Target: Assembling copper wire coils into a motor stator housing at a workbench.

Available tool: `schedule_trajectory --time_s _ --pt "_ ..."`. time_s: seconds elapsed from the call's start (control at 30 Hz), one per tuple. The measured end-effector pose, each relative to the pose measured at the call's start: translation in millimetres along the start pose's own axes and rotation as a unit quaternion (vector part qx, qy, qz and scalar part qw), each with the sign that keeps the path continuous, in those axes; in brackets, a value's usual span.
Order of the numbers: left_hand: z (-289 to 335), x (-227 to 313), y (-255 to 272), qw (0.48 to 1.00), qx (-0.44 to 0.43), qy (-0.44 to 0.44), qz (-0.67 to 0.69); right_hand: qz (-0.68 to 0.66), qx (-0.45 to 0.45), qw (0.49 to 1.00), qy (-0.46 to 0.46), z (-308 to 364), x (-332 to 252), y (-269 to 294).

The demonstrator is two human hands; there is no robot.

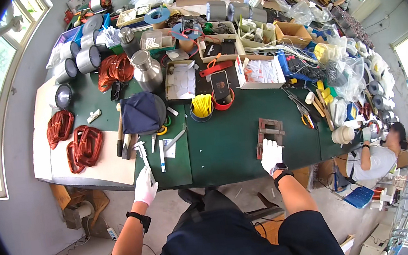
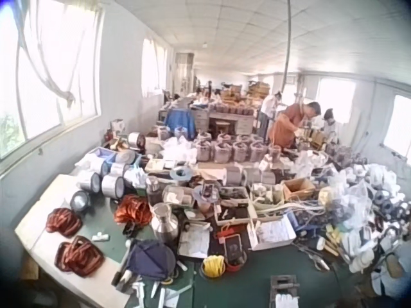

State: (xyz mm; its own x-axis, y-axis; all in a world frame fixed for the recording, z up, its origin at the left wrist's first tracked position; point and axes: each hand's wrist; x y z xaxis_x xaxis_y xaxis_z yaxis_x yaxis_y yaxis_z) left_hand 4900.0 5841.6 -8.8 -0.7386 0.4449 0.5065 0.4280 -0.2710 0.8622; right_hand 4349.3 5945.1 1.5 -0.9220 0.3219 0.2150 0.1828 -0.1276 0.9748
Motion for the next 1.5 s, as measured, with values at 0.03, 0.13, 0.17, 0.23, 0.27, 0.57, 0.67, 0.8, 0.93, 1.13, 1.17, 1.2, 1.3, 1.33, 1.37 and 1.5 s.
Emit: schedule_trajectory --time_s 0.03,0.13,0.17,0.23,0.27,0.57,0.67,0.8,0.93,1.13,1.17,1.2,1.3,1.33,1.37,1.5 --pt "2.8 0.9 -0.1 0.999 -0.009 0.034 0.001 0.021 -0.044 0.999 0.002 -0.5 2.2 6.1" --pt "20.3 -6.3 -2.3 0.996 0.029 0.083 0.036 0.035 -0.094 0.995 0.029 -7.7 8.9 10.4" --pt "29.7 -8.5 -1.0 0.994 0.019 0.105 0.035 0.023 -0.100 0.993 0.062 -5.7 10.3 16.0" --pt "50.6 -12.3 4.6 0.992 0.022 0.125 0.024 0.001 -0.082 0.989 0.121 -2.8 6.0 25.9" --pt "60.5 -16.2 8.6 0.990 0.024 0.141 0.019 -0.025 -0.020 0.989 0.141 -2.7 4.3 27.6" --pt "103.1 -40.7 39.9 0.959 0.075 0.268 0.046 -0.237 -0.018 0.967 0.096 18.5 -64.1 52.6" --pt "129.8 -60.3 56.0 0.946 0.101 0.298 0.075 -0.313 -0.080 0.934 0.153 20.1 -138.4 82.6" --pt "177.2 -110.0 68.7 0.932 0.138 0.320 0.095 -0.347 -0.115 0.904 0.220 26.4 -239.5 119.1" --pt "233.4 -183.3 104.3 0.916 0.142 0.350 0.136 -0.379 -0.165 0.894 0.176 34.9 -333.1 129.8" --pt "294.8 -295.4 179.1 0.891 0.177 0.400 0.123 -0.400 -0.182 0.872 0.215 36.1 -482.3 158.0" --pt "302.0 -314.2 189.3 0.892 0.182 0.397 0.119 -0.402 -0.194 0.870 0.210 34.0 -506.6 167.5" --pt "305.6 -334.0 200.6 0.892 0.190 0.393 0.114 -0.395 -0.196 0.873 0.209 29.5 -529.4 174.8" --pt "288.8 -390.0 237.9 0.888 0.218 0.379 0.143 -0.433 -0.227 0.852 0.187 4.6 -595.0 204.0" --pt "280.6 -408.7 251.1 0.889 0.217 0.377 0.142 -0.440 -0.226 0.848 0.189 -7.8 -615.9 209.8" --pt "269.4 -426.8 263.2 0.895 0.224 0.363 0.130 -0.478 -0.208 0.831 0.194 -23.4 -637.8 208.2" --pt "204.0 -486.1 305.1 0.909 0.212 0.339 0.121 -0.684 -0.275 0.662 0.135 -112.9 -736.5 223.3"
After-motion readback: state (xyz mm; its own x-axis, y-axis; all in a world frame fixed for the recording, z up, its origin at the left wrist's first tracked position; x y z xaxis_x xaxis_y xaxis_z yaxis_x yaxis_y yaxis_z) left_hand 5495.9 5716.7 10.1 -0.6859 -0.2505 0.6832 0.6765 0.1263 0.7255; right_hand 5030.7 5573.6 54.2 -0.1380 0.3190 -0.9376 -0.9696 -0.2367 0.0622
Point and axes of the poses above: each hand's wrist, its own z-axis away from the middle knuckle, its own y-axis out of the back of the hand, x = y × z, and after that the axes turned 8 degrees about -y, right-handed
